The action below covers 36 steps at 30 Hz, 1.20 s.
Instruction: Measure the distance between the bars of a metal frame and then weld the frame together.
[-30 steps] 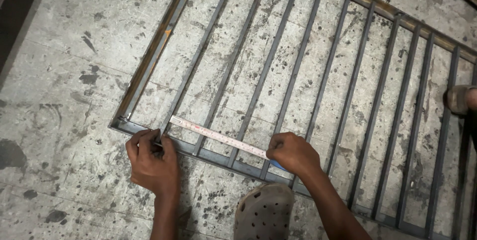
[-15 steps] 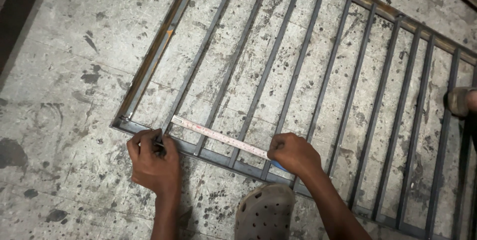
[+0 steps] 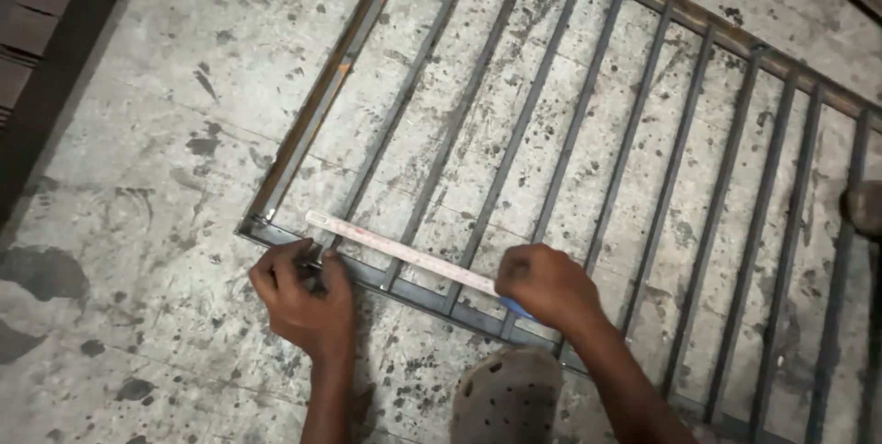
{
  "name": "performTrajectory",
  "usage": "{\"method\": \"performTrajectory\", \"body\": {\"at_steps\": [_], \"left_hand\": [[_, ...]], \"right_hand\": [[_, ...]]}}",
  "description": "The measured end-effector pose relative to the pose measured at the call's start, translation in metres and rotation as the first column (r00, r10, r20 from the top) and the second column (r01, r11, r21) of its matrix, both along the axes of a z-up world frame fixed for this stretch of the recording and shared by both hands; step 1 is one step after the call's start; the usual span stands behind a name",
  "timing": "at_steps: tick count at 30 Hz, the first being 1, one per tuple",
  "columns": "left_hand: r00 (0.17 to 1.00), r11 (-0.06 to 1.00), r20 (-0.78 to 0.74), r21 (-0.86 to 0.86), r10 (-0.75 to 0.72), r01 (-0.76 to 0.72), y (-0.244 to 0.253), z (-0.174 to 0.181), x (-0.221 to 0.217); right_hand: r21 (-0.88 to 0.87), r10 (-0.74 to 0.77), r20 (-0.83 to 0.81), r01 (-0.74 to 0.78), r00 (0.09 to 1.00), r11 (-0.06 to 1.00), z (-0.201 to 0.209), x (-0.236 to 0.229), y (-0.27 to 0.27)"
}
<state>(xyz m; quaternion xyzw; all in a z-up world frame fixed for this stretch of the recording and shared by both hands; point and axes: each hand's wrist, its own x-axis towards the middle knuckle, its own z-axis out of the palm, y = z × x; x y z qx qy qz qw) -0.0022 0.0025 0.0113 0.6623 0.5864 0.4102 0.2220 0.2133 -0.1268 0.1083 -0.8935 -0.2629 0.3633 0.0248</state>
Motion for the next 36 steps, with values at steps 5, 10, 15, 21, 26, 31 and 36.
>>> {"method": "performTrajectory", "body": {"at_steps": [5,10,15,21,26,31,36], "left_hand": [[0.996,0.999,0.086,0.000,-0.038,0.038,0.000,0.001,-0.003],[0.990,0.999,0.131,-0.009,-0.043,0.045,0.004,0.005,-0.001],[0.992,0.999,0.113,0.023,-0.049,0.047,0.004,0.002,0.000],[0.989,0.998,0.137,-0.011,-0.054,0.056,0.005,0.003,-0.001],[0.990,0.998,0.124,-0.011,-0.065,0.066,0.005,0.005,-0.001],[0.991,0.996,0.116,-0.049,-0.071,0.077,0.005,-0.005,-0.002],[0.980,0.983,0.196,-0.173,-0.024,0.059,0.004,-0.012,-0.004]], "right_hand": [[-0.040,0.095,0.036,-0.094,0.995,0.995,-0.007,-0.015,0.041],[-0.093,0.149,0.039,-0.145,0.988,0.985,-0.019,-0.017,0.058],[-0.038,0.129,0.006,-0.129,0.992,0.991,-0.031,-0.010,0.054],[-0.081,0.104,-0.028,-0.106,0.994,0.991,-0.027,-0.011,0.058],[-0.113,0.104,-0.024,-0.106,0.994,0.988,-0.022,-0.013,0.060],[-0.157,0.108,-0.062,-0.117,0.992,0.981,-0.029,-0.012,0.059],[0.130,0.080,-0.236,-0.050,0.968,0.990,-0.053,0.004,0.027]]}}
